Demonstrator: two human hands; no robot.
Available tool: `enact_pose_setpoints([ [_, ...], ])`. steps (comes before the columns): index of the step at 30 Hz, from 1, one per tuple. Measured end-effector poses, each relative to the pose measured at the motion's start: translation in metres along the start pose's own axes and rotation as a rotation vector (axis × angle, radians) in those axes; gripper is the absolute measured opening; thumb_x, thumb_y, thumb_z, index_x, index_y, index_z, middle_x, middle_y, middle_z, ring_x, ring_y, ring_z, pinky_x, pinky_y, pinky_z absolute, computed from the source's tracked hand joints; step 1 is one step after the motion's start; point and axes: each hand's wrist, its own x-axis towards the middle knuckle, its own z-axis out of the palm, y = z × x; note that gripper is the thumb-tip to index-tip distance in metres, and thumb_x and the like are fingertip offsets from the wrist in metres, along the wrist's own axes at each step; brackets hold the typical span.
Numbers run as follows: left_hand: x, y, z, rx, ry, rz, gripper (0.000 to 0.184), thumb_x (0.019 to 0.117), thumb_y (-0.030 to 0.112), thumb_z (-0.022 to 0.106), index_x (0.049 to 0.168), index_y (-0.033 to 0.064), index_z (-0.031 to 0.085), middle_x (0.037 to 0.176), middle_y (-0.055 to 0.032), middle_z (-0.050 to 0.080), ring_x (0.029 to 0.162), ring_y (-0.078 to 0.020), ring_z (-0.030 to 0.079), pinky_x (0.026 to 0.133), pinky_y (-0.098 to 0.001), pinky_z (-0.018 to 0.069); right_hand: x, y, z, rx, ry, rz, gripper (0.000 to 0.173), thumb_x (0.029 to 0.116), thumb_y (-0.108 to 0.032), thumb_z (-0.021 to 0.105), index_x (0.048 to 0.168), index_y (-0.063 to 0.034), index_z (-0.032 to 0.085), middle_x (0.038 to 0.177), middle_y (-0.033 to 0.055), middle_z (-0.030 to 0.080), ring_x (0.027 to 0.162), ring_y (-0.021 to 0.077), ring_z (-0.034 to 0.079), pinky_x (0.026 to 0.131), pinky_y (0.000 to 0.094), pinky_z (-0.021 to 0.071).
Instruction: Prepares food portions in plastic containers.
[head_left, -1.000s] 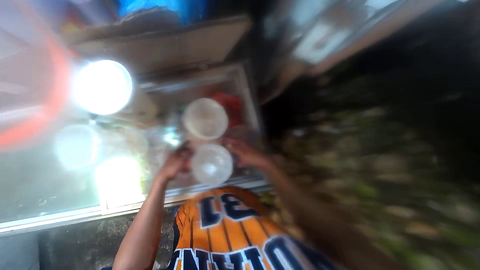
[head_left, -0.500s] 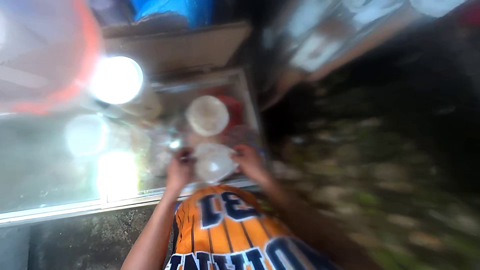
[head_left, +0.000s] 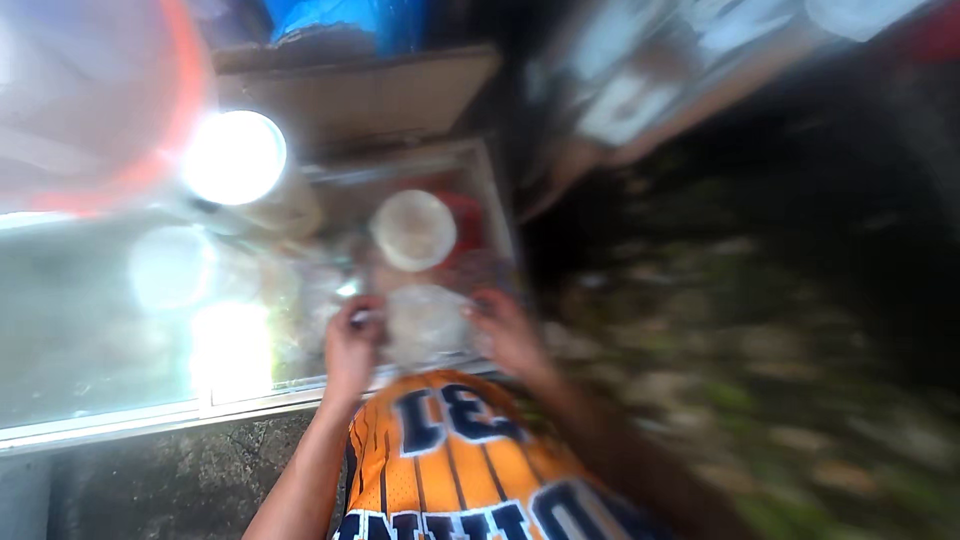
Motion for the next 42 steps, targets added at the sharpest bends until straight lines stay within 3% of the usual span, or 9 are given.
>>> enact_pose_setpoints([
  [5, -0.001, -0.017, -0.001, -0.083, -0.040, 0.085, 0.019, 0.0991, 0.003, 0.057, 0.115, -0.0039, 0.066, 0.094, -0.0096, 0.071, 0.067, -0.0162, 0.067, 0.062, -0.0330, 0.0603, 0.001, -0.009, 0.003, 0.183, 0.076, 0.036, 0.018, 0.0977, -0.007, 0.063, 0.114, -0.0020, 0.060, 0.078, 0.0057, 0.062, 0.045, 0.0083, 0.047, 0.038, 0.0218, 0.0406],
  [10, 0.003, -0.023, 0.051, 0.384, -0.509, 0.117, 0.096, 0.0824, 0.046, 0.081, 0.158, 0.0079, 0.035, 0.152, -0.0134, 0.046, 0.137, -0.0215, 0.048, 0.111, -0.0401, 0.0468, 0.004, -0.017, 0.027, 0.068, -0.072, 0.103, 0.021, 0.0965, -0.011, 0.064, 0.115, -0.0014, 0.061, 0.083, 0.0055, 0.063, 0.059, 0.0104, 0.054, 0.052, 0.0255, 0.0466],
  [12, 0.010, -0.034, 0.063, 0.395, -0.511, 0.127, 0.093, 0.0827, 0.041, 0.083, 0.155, 0.0046, 0.037, 0.140, -0.0158, 0.052, 0.126, -0.0203, 0.056, 0.107, -0.0363, 0.0500, 0.010, -0.025, 0.023, -0.128, -0.109, 0.054, 0.021, 0.0959, -0.017, 0.067, 0.112, -0.0038, 0.066, 0.086, 0.0039, 0.067, 0.070, 0.0110, 0.062, 0.065, 0.0276, 0.0543],
  [16, 0.013, -0.046, 0.056, 0.422, -0.466, 0.158, 0.031, 0.0945, 0.008, 0.056, 0.122, 0.0013, 0.067, 0.111, -0.0111, 0.066, 0.094, -0.0144, 0.066, 0.083, -0.0307, 0.0578, 0.032, -0.031, -0.010, -0.139, -0.215, -0.023, 0.020, 0.0983, -0.013, 0.064, 0.115, -0.0015, 0.065, 0.089, 0.0055, 0.070, 0.069, 0.0139, 0.067, 0.063, 0.0286, 0.0588],
  [21, 0.014, -0.035, 0.044, 0.254, -0.197, 0.068, 0.024, 0.0949, 0.002, 0.049, 0.107, 0.0018, 0.070, 0.097, -0.0049, 0.068, 0.063, -0.0092, 0.060, 0.055, -0.0270, 0.0535, 0.103, -0.024, -0.026, -0.258, -0.039, -0.011, 0.038, 0.1041, -0.025, 0.060, 0.137, -0.0066, 0.058, 0.120, 0.0148, 0.068, 0.089, 0.0236, 0.072, 0.077, 0.0412, 0.0625],
  [24, 0.018, -0.029, 0.037, 0.211, -0.143, 0.116, 0.023, 0.0955, 0.002, 0.048, 0.102, 0.0025, 0.070, 0.092, -0.0032, 0.067, 0.061, -0.0082, 0.058, 0.053, -0.0252, 0.0518, 0.158, -0.014, -0.016, -0.280, 0.020, 0.045, 0.061, 0.1031, -0.039, 0.060, 0.156, -0.0140, 0.040, 0.137, 0.0210, 0.058, 0.098, 0.0315, 0.070, 0.082, 0.0482, 0.0614],
  [27, 0.020, -0.025, 0.028, 0.182, -0.052, 0.171, 0.025, 0.0943, 0.001, 0.044, 0.095, 0.0025, 0.070, 0.086, -0.0016, 0.067, 0.059, -0.0069, 0.057, 0.051, -0.0235, 0.0505, 0.179, -0.021, -0.002, -0.384, -0.003, 0.022, 0.051, 0.1014, -0.036, 0.064, 0.143, -0.0085, 0.054, 0.119, 0.0210, 0.067, 0.089, 0.0309, 0.072, 0.078, 0.0492, 0.0617],
  [31, 0.017, -0.022, 0.025, 0.010, 0.004, 0.193, 0.028, 0.0947, 0.000, 0.042, 0.091, 0.0039, 0.069, 0.086, -0.0007, 0.067, 0.063, -0.0060, 0.060, 0.055, -0.0221, 0.0525, 0.141, -0.039, 0.000, -0.683, 0.122, -0.147, 0.051, 0.1026, -0.031, 0.059, 0.149, -0.0106, 0.051, 0.142, 0.0165, 0.058, 0.127, 0.0331, 0.059, 0.106, 0.0574, 0.0474],
  [42, 0.019, -0.027, 0.012, 0.201, -0.043, 0.008, 0.021, 0.0979, 0.008, 0.054, 0.112, -0.0006, 0.066, 0.079, -0.0035, 0.066, 0.052, -0.0091, 0.054, 0.047, -0.0264, 0.0491, 0.071, -0.012, -0.028, -0.550, 0.202, -0.068, 0.035, 0.1032, -0.026, 0.058, 0.131, -0.0059, 0.064, 0.121, 0.0165, 0.067, 0.110, 0.0280, 0.066, 0.097, 0.0499, 0.0538],
])
